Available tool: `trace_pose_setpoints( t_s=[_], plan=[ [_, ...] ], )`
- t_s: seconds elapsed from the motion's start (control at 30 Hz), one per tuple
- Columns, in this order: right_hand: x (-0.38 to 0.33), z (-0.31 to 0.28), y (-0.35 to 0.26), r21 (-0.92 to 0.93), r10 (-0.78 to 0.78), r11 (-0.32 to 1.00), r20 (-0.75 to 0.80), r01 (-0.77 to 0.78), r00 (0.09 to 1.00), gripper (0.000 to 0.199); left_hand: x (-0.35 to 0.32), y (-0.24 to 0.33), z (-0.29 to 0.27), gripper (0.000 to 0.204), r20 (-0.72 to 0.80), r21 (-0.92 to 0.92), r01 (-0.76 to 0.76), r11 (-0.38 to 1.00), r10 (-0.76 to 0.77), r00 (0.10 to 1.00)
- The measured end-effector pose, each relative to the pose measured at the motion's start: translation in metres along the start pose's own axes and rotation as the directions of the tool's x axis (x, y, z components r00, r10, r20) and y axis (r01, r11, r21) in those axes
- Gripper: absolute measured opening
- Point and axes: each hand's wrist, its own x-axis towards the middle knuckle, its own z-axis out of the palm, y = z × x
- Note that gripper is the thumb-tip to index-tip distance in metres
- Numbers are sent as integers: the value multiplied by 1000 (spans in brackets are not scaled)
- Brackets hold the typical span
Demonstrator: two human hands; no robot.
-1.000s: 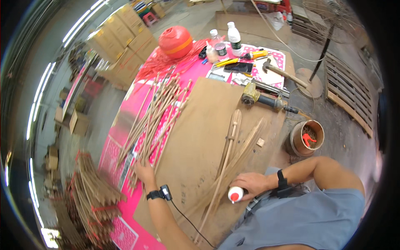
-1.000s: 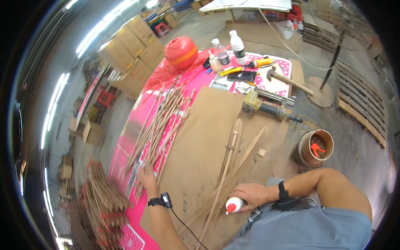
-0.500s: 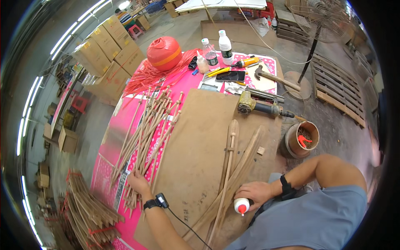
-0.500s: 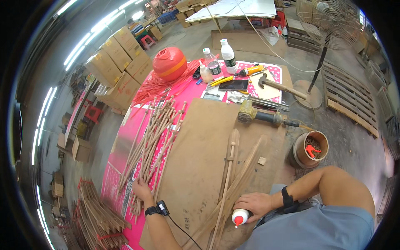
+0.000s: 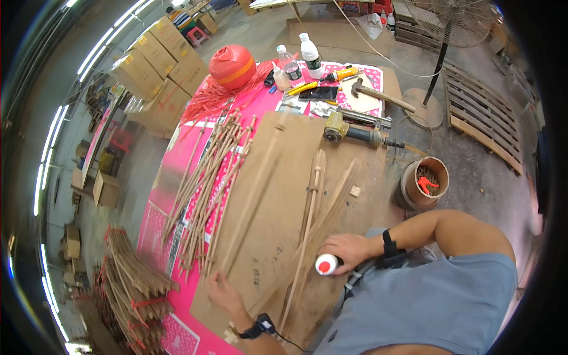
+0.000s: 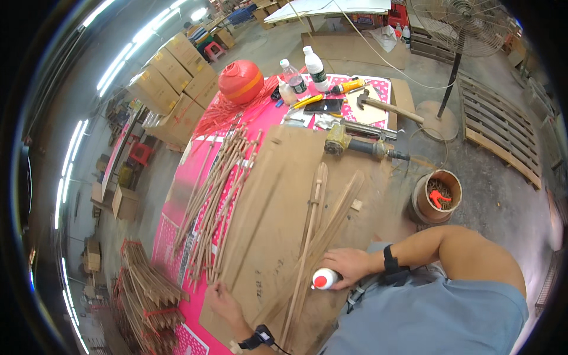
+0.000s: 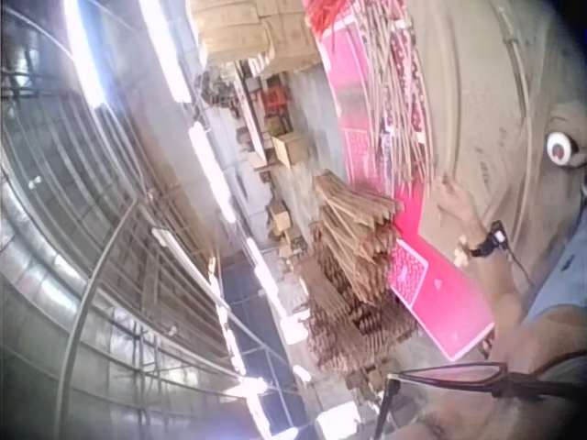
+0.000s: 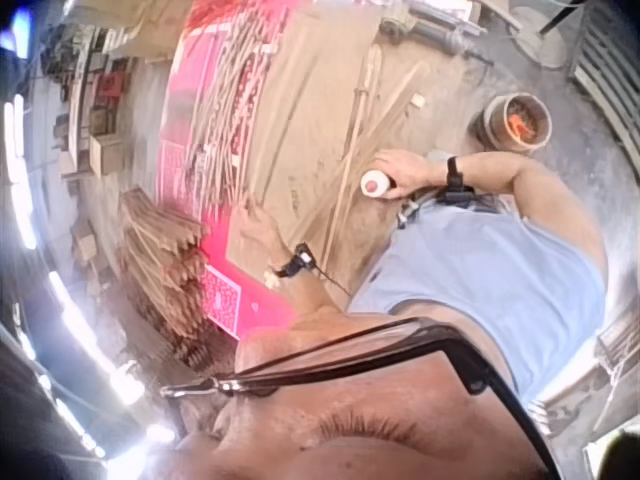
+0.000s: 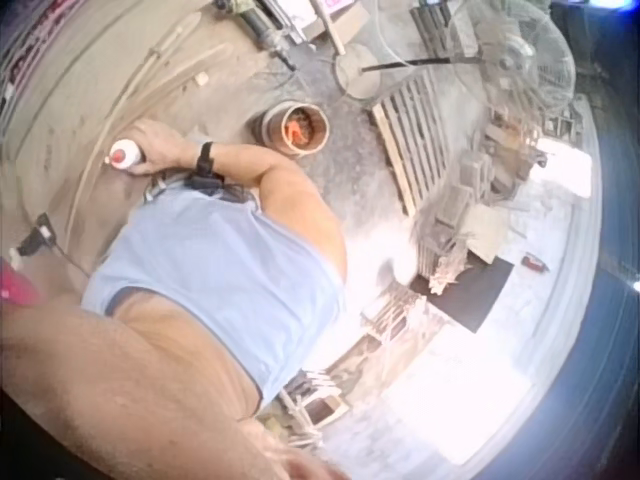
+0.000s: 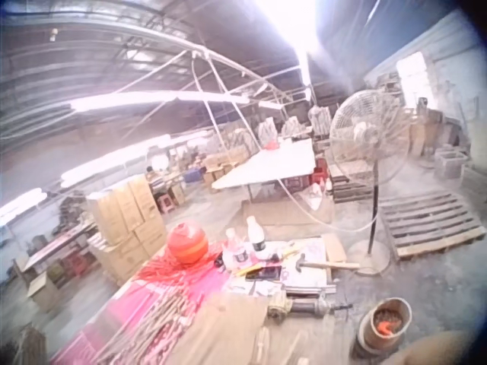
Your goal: The recorder is gluing and nailing together wooden slats to assemble frames in a furniture factory.
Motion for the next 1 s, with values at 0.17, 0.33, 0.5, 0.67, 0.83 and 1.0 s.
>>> trace_pose_setpoints(
  t_s=[0.17,0.33,0.5,0.67,0.83,1.0],
  plan=[
    [2,1,0,-62,-12,998,-69,8,998,63,-90,-4,-20,13,220,101,-7,995,-16,975],
    [10,3,1,-40,-90,996,-132,85,987,63,-125,-17,-21,16,285,78,34,996,-55,957],
    [6,6,2,-55,-84,996,-160,76,984,62,-125,-4,4,22,332,-36,40,999,-26,943],
    [3,4,-4,-55,-88,995,-163,80,983,62,-104,47,38,29,355,-61,-8,998,29,934],
    [3,3,-5,-72,-109,993,-164,98,980,62,-87,80,67,27,365,-58,-99,993,114,924],
    [3,2,-5,-86,-105,992,-179,91,978,63,-84,84,67,22,338,-139,-66,988,110,935]
  ],
)
